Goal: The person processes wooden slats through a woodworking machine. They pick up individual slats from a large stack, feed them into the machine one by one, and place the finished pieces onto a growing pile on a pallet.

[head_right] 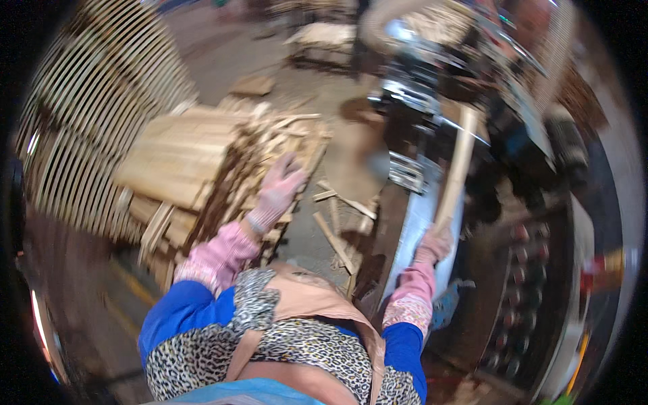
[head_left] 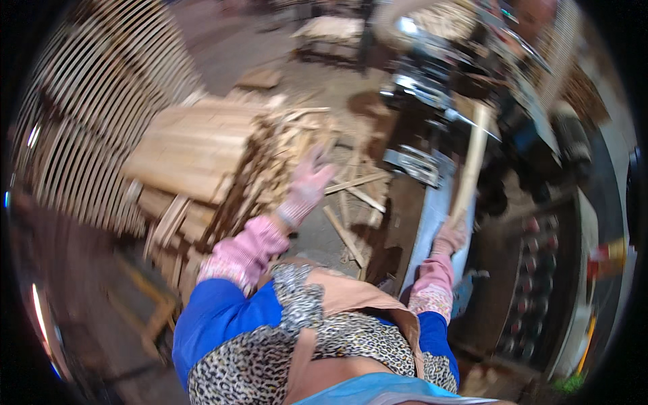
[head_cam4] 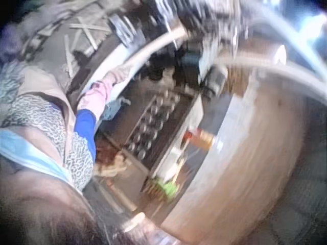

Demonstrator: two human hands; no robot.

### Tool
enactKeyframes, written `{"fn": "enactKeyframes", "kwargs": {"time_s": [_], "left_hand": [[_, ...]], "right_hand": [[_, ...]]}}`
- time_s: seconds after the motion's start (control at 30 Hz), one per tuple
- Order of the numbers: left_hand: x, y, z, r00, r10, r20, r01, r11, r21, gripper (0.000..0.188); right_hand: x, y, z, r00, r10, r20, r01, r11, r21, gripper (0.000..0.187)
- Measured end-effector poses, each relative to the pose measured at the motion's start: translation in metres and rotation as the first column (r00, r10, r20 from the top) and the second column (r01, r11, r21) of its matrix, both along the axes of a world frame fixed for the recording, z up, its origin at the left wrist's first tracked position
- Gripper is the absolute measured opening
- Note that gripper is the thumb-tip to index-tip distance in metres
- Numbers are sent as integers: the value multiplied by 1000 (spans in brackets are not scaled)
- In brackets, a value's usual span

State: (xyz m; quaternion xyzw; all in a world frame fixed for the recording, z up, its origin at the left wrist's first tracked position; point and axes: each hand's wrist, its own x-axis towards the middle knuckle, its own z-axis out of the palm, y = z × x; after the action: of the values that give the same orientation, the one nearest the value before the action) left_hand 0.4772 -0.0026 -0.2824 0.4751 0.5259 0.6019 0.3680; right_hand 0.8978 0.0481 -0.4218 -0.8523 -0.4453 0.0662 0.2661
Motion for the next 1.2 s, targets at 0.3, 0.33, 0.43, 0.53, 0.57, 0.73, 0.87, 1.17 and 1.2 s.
{"fn": "enactKeyframes", "kwargs": {"time_s": [0.3, 0.33, 0.43, 0.53, 0.57, 0.73, 0.87, 1.17, 1.2], "left_hand": [[-286, -89, 17, 186, 816, -547, -870, 395, 295, 78], [-319, -156, 20, 156, 823, -546, -887, 360, 289, 78], [-388, -128, -22, 423, 906, -4, -901, 420, -105, 55], [-499, -228, -80, 647, 755, -105, -760, 630, -159, 51], [-505, -220, -81, 573, 752, -327, -819, 535, -206, 54], [-451, -165, -61, 403, 895, 192, -708, 438, -554, 59], [-425, -173, -10, 574, 712, 405, -685, 689, -239, 49], [-103, 48, 57, 849, 399, 346, -482, 854, 196, 28], [-72, 57, 48, 860, 357, 365, -445, 875, 192, 26]], "right_hand": [[-45, -189, 35, 986, 164, 18, -161, 980, -114, 64], [-19, -208, 5, 962, 270, 45, -265, 959, -99, 64], [-14, -303, -11, 997, 74, 12, -73, 994, -79, 52], [-27, -257, 12, 969, 147, 198, -140, 989, -50, 44], [-26, -233, 12, 975, 147, 165, -134, 987, -84, 43], [-6, -126, -13, 903, 176, 392, -206, 978, 35, 44], [-9, -65, -1, 865, 267, 425, -281, 959, -32, 21], [-132, 11, 55, 451, 730, -513, -654, 662, 366, 57], [-177, -18, 79, 352, 867, -353, -669, 497, 552, 68]]}}
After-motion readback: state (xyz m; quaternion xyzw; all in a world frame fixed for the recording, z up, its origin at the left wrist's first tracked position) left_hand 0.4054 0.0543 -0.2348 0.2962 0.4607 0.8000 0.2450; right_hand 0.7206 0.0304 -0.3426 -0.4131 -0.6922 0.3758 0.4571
